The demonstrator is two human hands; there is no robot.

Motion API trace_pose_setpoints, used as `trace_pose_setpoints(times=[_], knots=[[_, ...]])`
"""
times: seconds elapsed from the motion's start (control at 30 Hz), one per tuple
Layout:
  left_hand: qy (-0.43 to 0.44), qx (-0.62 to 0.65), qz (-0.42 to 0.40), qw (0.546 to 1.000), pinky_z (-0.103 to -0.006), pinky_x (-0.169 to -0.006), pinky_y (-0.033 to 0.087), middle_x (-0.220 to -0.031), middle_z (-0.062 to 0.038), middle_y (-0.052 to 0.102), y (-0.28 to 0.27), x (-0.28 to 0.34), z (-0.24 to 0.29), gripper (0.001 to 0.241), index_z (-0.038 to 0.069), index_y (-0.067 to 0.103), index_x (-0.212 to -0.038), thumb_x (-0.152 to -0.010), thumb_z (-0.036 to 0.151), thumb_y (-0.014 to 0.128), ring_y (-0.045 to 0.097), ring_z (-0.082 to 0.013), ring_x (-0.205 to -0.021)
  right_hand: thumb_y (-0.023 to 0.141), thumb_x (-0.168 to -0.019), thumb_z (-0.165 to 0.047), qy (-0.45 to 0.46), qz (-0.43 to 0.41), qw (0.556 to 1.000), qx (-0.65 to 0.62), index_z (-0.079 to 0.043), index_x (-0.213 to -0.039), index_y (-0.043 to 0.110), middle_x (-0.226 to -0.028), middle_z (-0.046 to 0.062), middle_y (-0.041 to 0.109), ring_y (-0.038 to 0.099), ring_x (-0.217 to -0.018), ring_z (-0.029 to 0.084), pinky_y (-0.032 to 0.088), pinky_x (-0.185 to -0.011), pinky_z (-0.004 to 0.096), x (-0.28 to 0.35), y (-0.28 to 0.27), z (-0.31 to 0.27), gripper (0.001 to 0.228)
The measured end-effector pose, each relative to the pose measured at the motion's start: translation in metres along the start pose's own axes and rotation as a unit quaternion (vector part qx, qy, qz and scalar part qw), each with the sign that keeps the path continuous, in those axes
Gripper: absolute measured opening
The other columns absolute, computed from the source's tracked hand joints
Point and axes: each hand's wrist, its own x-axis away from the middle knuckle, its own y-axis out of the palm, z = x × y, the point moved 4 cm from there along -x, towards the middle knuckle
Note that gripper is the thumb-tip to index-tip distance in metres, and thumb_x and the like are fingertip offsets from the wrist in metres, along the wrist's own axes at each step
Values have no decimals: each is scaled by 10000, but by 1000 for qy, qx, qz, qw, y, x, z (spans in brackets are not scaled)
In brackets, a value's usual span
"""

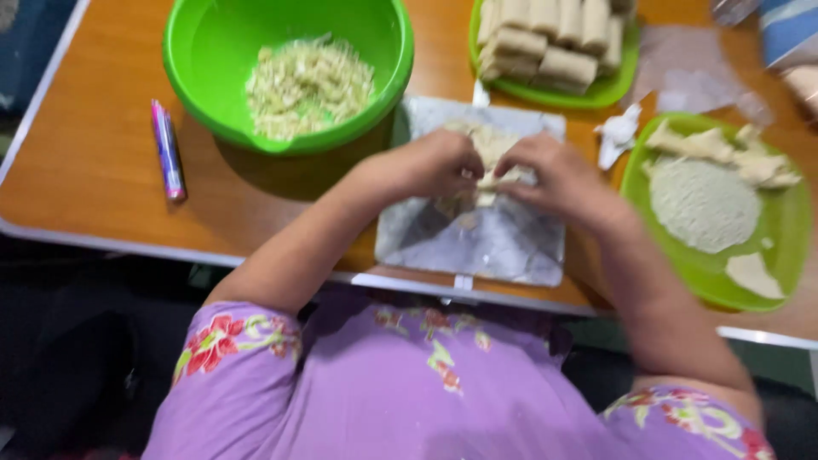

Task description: Preparing spring rolls by wrapping cabbage filling into pastry sheets.

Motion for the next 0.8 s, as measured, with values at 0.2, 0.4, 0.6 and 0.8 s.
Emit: trace_pose_setpoints(times=[0.2, 0.4, 0.6, 0.8], knots=[[-10, -36, 20, 999, -477, -752, 544, -850, -191, 692, 18, 1, 10, 215, 65, 765, -880, -743, 212, 843, 687, -401, -824, 842, -761, -232, 32, 17, 999, 14, -84, -973, 715, -973, 122, 697, 644, -990, 350, 525, -855, 448, -2, 25, 9, 288], [-32, -11, 38, 999, -449, -716, 560, -856, -179, 694, 18, 4, 4, 239, 69, 761, -939, -744, 199, 804, 701, -383, -788, 816, -800, -219, 120, 34, 991, -43, -90, -971, 707, -906, 111, 717, 698, -867, 299, 557, -782, 414, -1, 37, 16, 241], [-34, -20, 31, 999, -440, -718, 561, -829, -181, 731, 14, -7, -8, 261, 49, 747, -933, -751, 222, 820, 714, -366, -778, 805, -793, -166, 69, 114, 991, -24, -57, -983, 699, -896, 138, 710, 683, -860, 321, 548, -763, 419, 3, 42, 10, 243], [-61, -33, 57, 996, -447, -727, 552, -850, -178, 728, 10, -11, -8, 294, 28, 709, -916, -734, 217, 841, 705, -374, -814, 762, -840, -133, 130, 125, 977, -117, -69, -1066, 710, -870, 102, 721, 703, -770, 211, 563, -722, 339, 5, 52, 29, 240]])
